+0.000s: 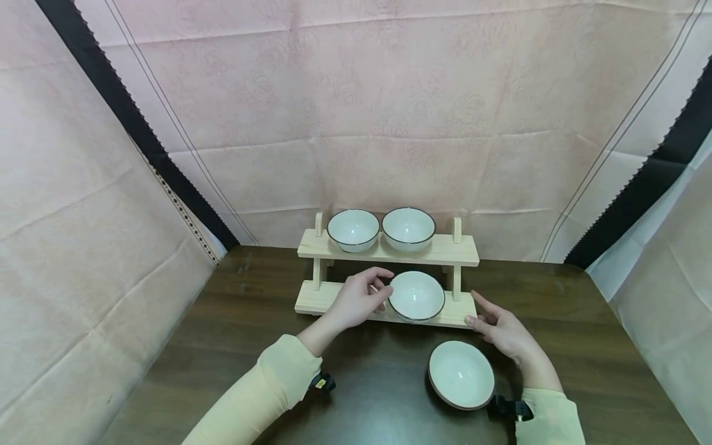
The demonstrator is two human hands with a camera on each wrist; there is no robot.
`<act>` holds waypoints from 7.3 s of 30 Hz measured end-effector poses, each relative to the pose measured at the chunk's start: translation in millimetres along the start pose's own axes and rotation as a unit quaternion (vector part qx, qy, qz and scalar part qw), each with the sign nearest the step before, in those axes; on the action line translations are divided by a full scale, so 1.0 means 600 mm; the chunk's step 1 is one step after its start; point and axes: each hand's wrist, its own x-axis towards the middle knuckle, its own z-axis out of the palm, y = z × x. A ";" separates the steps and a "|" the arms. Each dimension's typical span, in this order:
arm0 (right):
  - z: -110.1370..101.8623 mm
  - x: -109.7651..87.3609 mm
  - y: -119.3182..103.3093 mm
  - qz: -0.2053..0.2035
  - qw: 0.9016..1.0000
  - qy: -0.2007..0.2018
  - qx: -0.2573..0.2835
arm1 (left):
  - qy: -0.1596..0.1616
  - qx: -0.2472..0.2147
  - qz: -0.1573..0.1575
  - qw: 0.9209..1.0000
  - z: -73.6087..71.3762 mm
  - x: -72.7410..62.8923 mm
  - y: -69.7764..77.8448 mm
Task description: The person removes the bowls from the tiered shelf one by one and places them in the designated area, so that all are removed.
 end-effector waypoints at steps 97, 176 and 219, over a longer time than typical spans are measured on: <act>0.000 -0.001 -0.001 -0.006 1.000 -0.007 0.003 | -0.015 0.011 -0.098 0.995 0.025 0.030 -0.014; 0.001 -0.003 0.003 -0.003 1.000 -0.005 0.009 | -0.094 -0.076 -0.111 0.987 -0.013 -0.084 -0.032; 0.000 -0.002 0.003 -0.006 1.000 -0.004 0.009 | -0.199 0.039 -0.090 0.975 -0.015 -0.084 -0.050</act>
